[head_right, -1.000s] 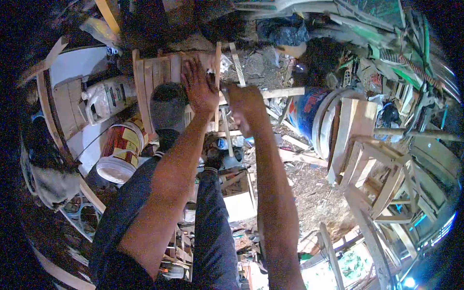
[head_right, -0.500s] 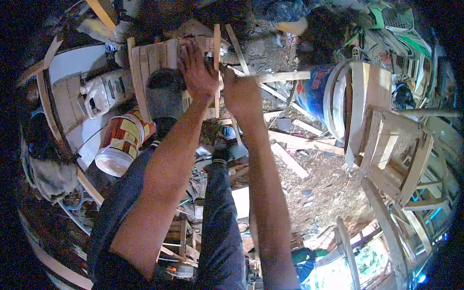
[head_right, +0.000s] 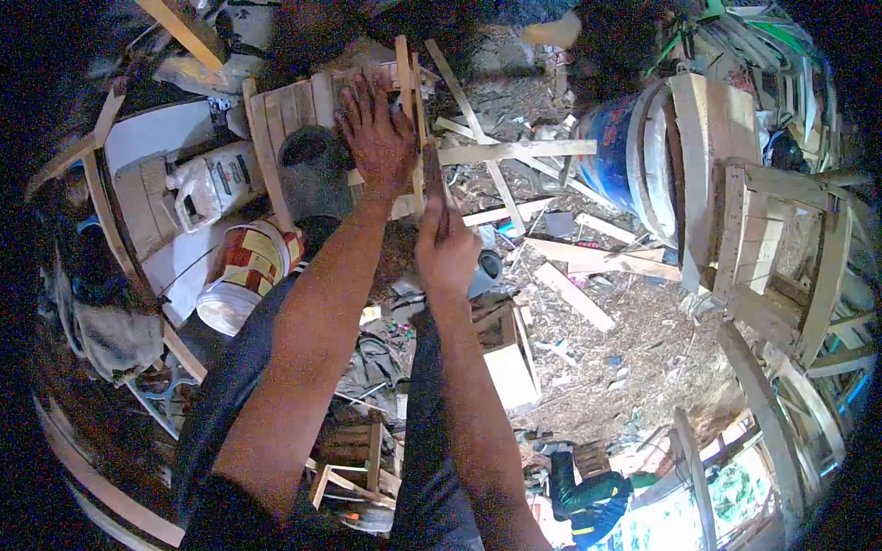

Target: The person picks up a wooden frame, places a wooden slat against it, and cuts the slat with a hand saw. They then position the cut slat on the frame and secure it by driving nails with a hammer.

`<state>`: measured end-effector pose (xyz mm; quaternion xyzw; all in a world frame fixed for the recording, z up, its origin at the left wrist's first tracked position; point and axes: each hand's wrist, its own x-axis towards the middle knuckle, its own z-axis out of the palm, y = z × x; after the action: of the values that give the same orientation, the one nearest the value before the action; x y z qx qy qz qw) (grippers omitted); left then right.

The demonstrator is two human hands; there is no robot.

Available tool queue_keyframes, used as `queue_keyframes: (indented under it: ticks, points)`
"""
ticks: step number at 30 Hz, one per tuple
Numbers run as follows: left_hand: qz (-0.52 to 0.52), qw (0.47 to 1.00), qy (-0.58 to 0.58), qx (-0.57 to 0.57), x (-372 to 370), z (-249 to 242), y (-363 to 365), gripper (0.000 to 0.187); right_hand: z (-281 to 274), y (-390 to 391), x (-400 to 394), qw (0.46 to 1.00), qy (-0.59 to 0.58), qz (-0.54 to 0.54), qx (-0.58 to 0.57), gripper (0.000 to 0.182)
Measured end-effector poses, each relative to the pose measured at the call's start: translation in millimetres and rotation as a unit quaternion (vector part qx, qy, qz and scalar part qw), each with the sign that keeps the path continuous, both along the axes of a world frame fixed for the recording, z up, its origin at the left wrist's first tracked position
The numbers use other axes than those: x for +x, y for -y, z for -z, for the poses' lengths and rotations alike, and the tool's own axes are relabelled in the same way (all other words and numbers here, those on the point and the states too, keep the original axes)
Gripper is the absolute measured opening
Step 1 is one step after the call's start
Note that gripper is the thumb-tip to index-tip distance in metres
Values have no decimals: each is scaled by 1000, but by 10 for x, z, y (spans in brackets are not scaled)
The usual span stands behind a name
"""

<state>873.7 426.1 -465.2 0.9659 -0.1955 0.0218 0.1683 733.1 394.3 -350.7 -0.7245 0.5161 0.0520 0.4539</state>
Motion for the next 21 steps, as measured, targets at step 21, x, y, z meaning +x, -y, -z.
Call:
queue_keyframes:
  ticks: [21]
  points:
    - [-7,1000,-3,1,9,24,-1,68,-1508,195,-742,994,8,-46,95,42]
